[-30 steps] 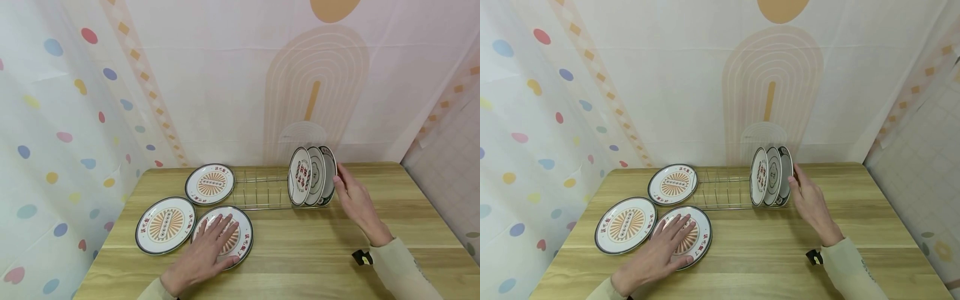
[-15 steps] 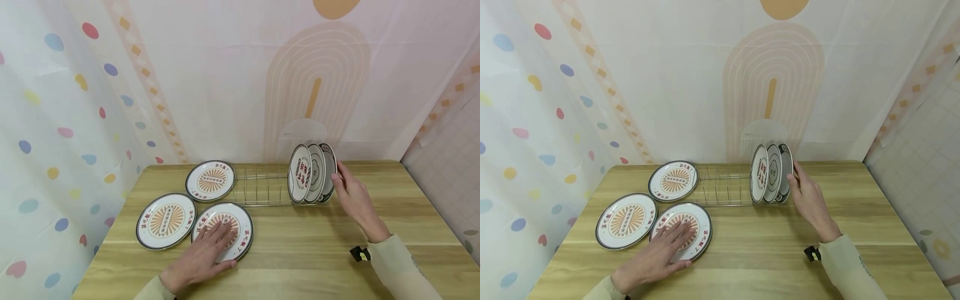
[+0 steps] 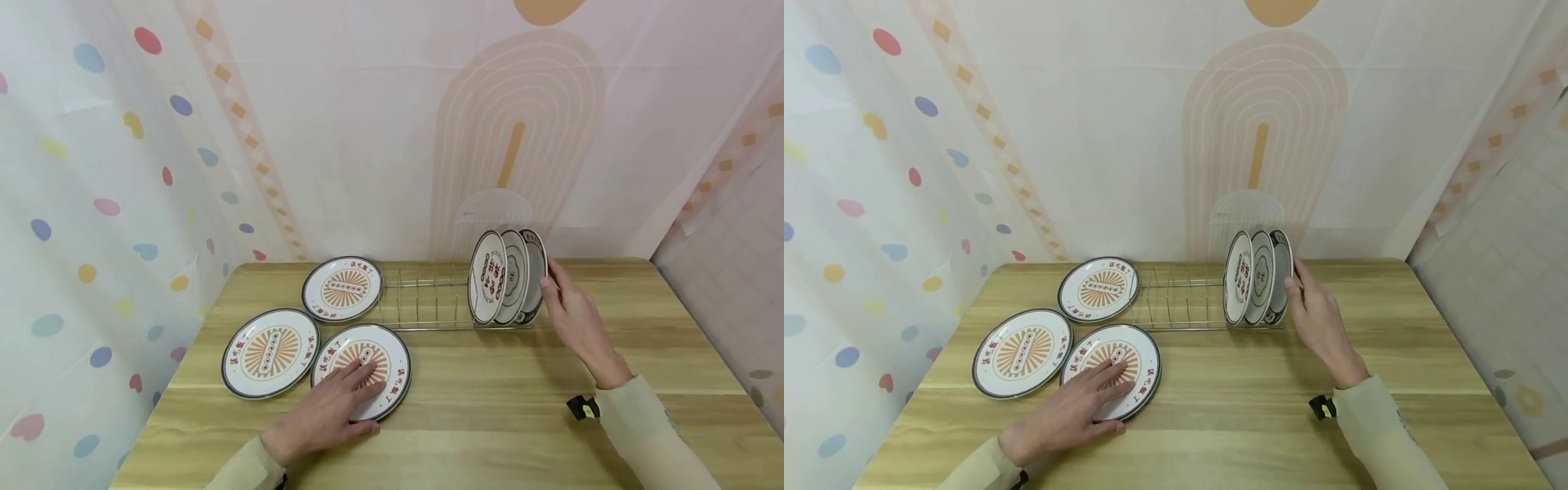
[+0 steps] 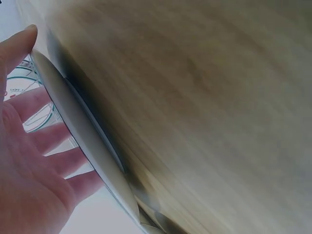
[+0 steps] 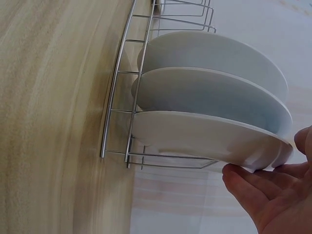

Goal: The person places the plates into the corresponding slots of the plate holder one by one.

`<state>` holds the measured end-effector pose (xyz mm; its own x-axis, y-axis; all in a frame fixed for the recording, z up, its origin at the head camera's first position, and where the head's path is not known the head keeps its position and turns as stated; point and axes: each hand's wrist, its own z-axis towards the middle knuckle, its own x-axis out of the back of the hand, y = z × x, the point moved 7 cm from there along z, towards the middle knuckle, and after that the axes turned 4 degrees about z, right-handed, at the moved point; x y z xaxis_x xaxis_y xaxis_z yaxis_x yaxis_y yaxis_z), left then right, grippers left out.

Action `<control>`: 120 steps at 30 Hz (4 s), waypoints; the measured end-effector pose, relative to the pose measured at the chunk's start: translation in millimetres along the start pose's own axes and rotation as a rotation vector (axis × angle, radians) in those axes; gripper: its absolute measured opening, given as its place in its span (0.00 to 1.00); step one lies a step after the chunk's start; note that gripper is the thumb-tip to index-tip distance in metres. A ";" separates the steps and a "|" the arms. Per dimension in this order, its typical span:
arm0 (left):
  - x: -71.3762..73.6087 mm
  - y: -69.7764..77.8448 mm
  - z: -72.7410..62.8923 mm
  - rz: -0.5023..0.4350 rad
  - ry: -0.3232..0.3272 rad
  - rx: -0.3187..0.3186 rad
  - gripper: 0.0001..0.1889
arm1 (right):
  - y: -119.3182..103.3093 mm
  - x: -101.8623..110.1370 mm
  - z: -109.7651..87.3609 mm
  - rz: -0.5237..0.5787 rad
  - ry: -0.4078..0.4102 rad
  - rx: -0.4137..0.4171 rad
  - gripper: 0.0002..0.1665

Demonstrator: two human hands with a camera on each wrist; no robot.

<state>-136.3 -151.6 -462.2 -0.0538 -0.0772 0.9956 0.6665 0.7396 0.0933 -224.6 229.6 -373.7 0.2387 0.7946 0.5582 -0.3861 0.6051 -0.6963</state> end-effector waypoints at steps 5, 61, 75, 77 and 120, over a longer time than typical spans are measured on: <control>6.5 3.5 1.0 0.086 0.053 -0.066 0.28 | 0.9 -1.7 2.1 0.006 -0.008 -0.007 0.31; 107.5 25.2 2.9 -0.092 0.742 -0.103 0.13 | 2.1 -1.1 -1.6 -0.010 0.021 -0.016 0.30; 109.6 17.0 20.7 -0.446 0.817 0.101 0.09 | 2.7 -2.1 -1.0 -0.013 0.036 -0.020 0.30; 108.7 15.5 22.4 -0.476 0.836 0.129 0.08 | 2.8 -2.1 -1.0 -0.012 0.038 -0.019 0.29; 92.4 19.5 101.0 -1.438 0.826 0.455 0.16 | 4.8 -2.9 -1.9 0.030 0.062 -0.033 0.29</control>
<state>-203.4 -76.8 -367.2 0.0921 -0.9859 -0.1399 0.1736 -0.1224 0.9772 -225.5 230.3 -379.5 0.2824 0.8136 0.5083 -0.3648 0.5811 -0.7275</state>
